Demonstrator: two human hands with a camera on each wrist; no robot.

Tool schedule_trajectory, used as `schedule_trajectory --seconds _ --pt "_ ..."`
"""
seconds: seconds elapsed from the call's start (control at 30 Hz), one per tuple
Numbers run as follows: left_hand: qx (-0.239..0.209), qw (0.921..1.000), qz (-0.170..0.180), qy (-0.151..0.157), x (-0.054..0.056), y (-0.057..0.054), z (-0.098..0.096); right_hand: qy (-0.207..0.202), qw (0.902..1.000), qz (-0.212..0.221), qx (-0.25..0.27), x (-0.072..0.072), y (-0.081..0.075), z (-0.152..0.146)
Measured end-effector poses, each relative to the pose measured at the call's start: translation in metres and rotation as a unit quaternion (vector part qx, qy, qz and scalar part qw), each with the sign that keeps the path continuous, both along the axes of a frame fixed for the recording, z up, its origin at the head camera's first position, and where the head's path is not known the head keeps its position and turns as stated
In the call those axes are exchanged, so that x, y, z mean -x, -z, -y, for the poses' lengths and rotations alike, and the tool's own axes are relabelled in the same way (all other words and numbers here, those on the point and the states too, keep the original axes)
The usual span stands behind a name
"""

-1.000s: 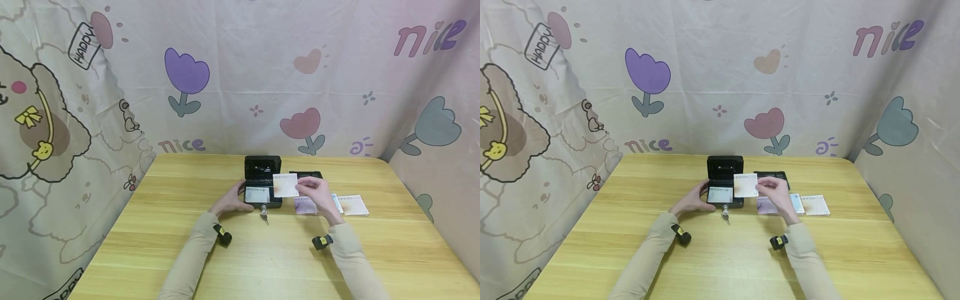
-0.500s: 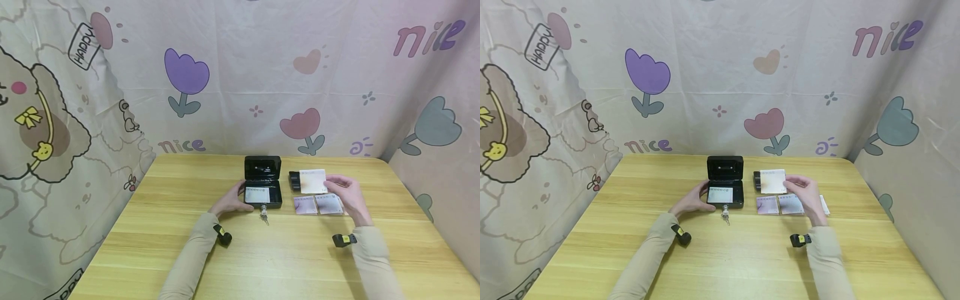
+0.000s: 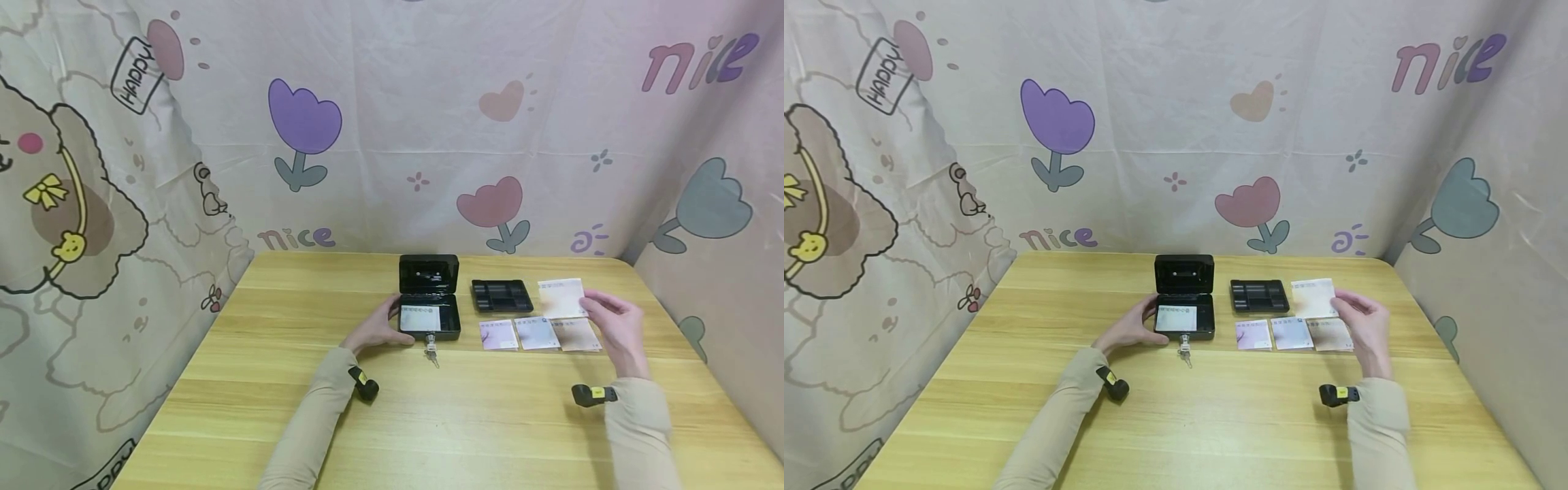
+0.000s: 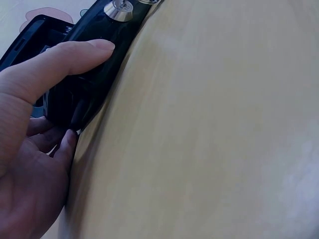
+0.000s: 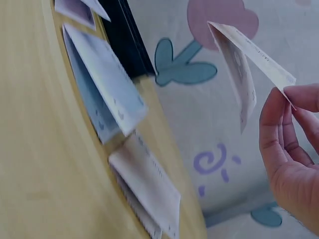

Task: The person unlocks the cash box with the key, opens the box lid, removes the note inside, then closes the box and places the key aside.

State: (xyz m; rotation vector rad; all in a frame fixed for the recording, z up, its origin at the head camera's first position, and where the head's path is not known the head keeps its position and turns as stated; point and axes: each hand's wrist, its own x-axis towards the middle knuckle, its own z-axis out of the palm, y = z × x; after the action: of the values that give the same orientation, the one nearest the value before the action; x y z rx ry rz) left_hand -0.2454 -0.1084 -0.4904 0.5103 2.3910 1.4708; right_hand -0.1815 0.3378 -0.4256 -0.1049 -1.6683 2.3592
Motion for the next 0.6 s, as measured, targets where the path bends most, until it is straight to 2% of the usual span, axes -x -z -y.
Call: schedule_trajectory --seconds 0.27,0.6 --pt "0.000 1.0000 0.001 0.000 0.000 -0.001 0.000 0.047 0.9966 0.018 0.066 -0.001 0.008 -0.027" --pt "0.006 1.0000 0.000 0.000 0.000 0.000 0.000 0.145 0.9837 0.075 0.076 -0.004 0.017 -0.047"
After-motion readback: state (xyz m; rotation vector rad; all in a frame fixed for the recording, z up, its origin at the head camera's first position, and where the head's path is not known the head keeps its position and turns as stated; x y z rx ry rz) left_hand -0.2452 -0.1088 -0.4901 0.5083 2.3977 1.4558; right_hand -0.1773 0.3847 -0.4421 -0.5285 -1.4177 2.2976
